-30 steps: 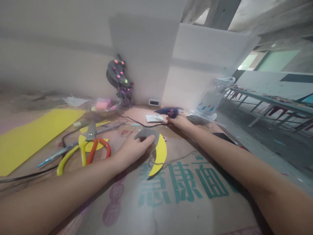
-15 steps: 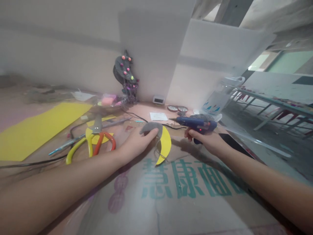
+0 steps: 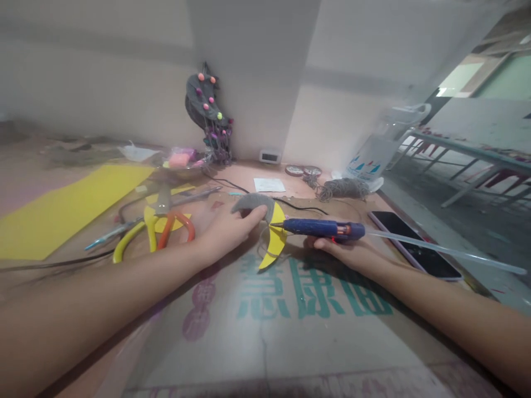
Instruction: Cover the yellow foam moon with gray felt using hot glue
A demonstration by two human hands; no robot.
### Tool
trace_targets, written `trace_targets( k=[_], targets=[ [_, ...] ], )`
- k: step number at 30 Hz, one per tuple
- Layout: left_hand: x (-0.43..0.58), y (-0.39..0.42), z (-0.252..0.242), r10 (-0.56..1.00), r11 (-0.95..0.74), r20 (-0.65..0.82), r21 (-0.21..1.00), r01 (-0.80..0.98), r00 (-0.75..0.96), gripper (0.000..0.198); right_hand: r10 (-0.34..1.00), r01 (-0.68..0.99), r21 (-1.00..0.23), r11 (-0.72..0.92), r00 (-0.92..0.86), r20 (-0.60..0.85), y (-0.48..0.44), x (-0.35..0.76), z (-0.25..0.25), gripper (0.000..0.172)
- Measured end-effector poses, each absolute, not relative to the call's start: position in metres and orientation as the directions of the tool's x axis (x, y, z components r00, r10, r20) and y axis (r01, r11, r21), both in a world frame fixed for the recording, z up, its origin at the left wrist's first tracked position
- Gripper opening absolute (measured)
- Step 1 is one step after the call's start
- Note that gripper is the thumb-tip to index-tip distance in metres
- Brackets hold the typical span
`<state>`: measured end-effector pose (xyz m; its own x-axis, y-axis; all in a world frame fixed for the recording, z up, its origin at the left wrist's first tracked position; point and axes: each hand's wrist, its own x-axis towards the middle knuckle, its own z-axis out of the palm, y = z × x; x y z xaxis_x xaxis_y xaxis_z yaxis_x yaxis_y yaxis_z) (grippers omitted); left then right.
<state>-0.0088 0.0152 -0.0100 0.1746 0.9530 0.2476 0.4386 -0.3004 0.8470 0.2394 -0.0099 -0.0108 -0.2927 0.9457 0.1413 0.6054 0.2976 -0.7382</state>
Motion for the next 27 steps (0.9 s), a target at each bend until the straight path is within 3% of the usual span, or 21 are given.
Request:
trace_targets(
  k=[27],
  targets=[
    [-0.009, 0.017, -0.018, 0.952, -0.302, 0.25, 0.853, 0.426, 0.175, 0.03, 0.938, 0.682, -0.646, 0.341, -0.292, 0.187, -0.018, 0.227, 0.004, 0.024]
  ],
)
